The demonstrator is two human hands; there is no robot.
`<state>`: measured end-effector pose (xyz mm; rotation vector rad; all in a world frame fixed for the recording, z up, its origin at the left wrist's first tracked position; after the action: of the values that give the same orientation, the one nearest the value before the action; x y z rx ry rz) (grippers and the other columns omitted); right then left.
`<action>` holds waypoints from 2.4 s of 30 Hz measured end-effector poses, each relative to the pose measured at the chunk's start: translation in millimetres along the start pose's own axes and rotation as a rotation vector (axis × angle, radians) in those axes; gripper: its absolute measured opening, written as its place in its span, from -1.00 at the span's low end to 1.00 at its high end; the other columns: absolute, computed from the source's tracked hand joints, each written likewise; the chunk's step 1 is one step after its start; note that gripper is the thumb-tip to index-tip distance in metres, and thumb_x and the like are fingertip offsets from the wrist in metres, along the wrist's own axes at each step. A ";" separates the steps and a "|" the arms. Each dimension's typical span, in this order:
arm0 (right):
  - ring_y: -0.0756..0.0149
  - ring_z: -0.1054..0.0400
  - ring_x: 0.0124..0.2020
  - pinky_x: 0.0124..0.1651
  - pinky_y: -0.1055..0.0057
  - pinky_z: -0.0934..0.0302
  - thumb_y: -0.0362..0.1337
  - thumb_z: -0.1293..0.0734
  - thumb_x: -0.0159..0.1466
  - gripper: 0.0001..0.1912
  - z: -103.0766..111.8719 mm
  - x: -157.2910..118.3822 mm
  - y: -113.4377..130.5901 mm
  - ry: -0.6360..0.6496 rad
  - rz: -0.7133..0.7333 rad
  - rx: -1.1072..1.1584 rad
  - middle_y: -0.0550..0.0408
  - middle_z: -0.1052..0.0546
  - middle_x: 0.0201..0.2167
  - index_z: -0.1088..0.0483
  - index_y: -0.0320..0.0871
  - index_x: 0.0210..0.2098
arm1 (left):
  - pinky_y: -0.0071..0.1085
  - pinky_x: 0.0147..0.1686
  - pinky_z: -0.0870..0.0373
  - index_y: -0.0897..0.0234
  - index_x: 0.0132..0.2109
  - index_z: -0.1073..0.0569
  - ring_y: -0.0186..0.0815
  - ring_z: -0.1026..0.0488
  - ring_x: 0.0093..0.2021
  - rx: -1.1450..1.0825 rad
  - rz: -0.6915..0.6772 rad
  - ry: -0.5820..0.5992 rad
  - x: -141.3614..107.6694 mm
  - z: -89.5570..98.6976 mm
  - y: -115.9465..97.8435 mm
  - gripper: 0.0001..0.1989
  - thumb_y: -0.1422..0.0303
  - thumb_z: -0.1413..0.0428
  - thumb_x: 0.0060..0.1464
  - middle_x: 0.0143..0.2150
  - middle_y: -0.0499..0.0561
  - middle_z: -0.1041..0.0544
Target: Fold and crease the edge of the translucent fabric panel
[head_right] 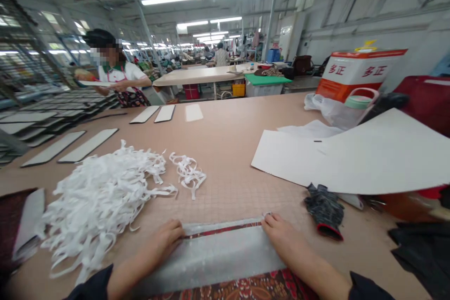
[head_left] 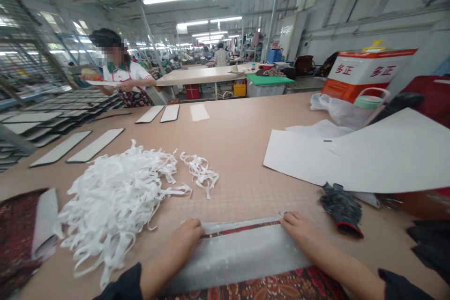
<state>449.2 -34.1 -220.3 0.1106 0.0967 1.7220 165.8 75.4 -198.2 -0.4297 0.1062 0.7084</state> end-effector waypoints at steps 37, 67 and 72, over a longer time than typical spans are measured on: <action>0.26 -0.24 -0.34 -0.29 0.35 -0.07 -0.51 -0.27 0.11 -0.82 -25.0 50.8 132.6 -0.291 0.401 -0.054 0.12 -0.39 -0.38 -0.30 -0.18 -0.29 | -0.23 0.02 -0.01 0.23 -0.39 -0.37 -0.36 -0.27 -0.33 0.413 -0.283 -0.282 -33.4 10.2 12.1 -0.88 0.41 -0.02 0.12 -0.42 -0.13 -0.38; 0.26 -0.22 -0.27 -0.23 0.33 -0.09 -0.42 -0.25 0.20 -0.87 -31.2 113.1 244.1 -0.187 0.502 0.216 0.09 -0.40 -0.33 -0.35 -0.17 -0.25 | -0.29 -0.24 -0.34 0.29 -0.15 -0.38 -0.27 -0.36 -0.25 0.312 0.044 -0.588 -83.2 -12.0 22.7 -0.78 0.43 0.14 0.19 -0.23 0.06 -0.47; 0.29 -0.23 -0.28 -0.25 0.38 -0.09 -0.41 -0.25 0.21 -0.88 -31.3 119.5 240.6 -0.147 0.465 0.254 0.13 -0.41 -0.34 -0.35 -0.12 -0.27 | -0.28 -0.22 -0.31 0.28 -0.19 -0.40 -0.26 -0.36 -0.24 0.285 0.076 -0.614 -84.0 -14.0 24.1 -0.80 0.44 0.12 0.18 -0.21 0.05 -0.46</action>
<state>191.2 47.1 -218.4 0.4783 0.1922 2.1516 87.1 34.9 -199.3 0.0754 -0.3539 0.8590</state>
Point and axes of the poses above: each hand's wrist, its own x-axis towards the middle knuckle, its own z-axis out of the back of the hand, y = z × x, the point moved 6 cm from there along x, towards the middle knuckle
